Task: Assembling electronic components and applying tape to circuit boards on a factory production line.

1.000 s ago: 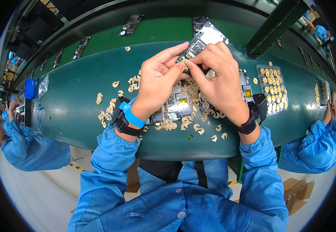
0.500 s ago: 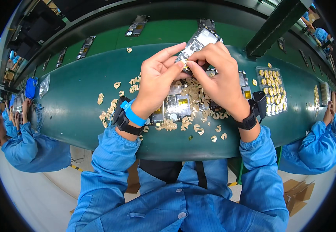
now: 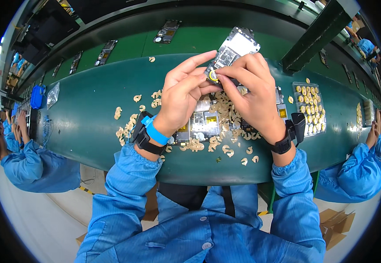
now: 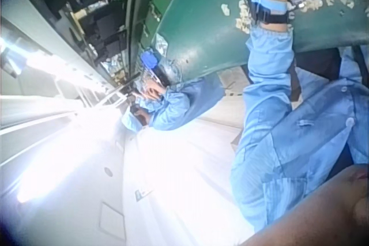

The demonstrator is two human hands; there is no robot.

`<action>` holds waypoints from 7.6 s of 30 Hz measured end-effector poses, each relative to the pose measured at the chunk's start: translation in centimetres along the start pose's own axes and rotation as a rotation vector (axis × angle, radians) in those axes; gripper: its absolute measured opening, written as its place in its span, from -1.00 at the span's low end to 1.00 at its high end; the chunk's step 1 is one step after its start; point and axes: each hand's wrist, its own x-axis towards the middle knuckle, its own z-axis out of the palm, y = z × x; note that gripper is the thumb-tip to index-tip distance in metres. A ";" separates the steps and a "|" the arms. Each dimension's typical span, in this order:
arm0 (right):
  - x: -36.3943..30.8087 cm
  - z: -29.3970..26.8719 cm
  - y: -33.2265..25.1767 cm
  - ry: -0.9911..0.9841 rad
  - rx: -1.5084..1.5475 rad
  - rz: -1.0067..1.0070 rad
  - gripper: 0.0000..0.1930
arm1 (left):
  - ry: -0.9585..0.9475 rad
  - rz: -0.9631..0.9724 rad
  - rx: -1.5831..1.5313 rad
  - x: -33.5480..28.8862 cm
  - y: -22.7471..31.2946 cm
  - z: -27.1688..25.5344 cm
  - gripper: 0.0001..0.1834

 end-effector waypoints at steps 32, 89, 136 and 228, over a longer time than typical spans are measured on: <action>5.6 4.3 17.0 -0.200 -0.621 0.628 -0.65 | 0.370 0.195 0.550 0.4 -2.1 -2.1 -0.42; 0.3 -4.6 -1.3 -0.135 0.237 0.283 -0.86 | 0.010 0.441 0.966 -1.2 -1.1 1.0 -0.86; -0.5 -0.3 -0.6 -0.019 0.390 0.246 -0.92 | 0.020 0.427 0.898 -0.7 -0.9 0.8 -0.78; -0.7 0.0 0.0 -0.107 0.279 0.508 -0.86 | 0.022 -0.041 0.407 0.1 -1.3 -0.3 -0.59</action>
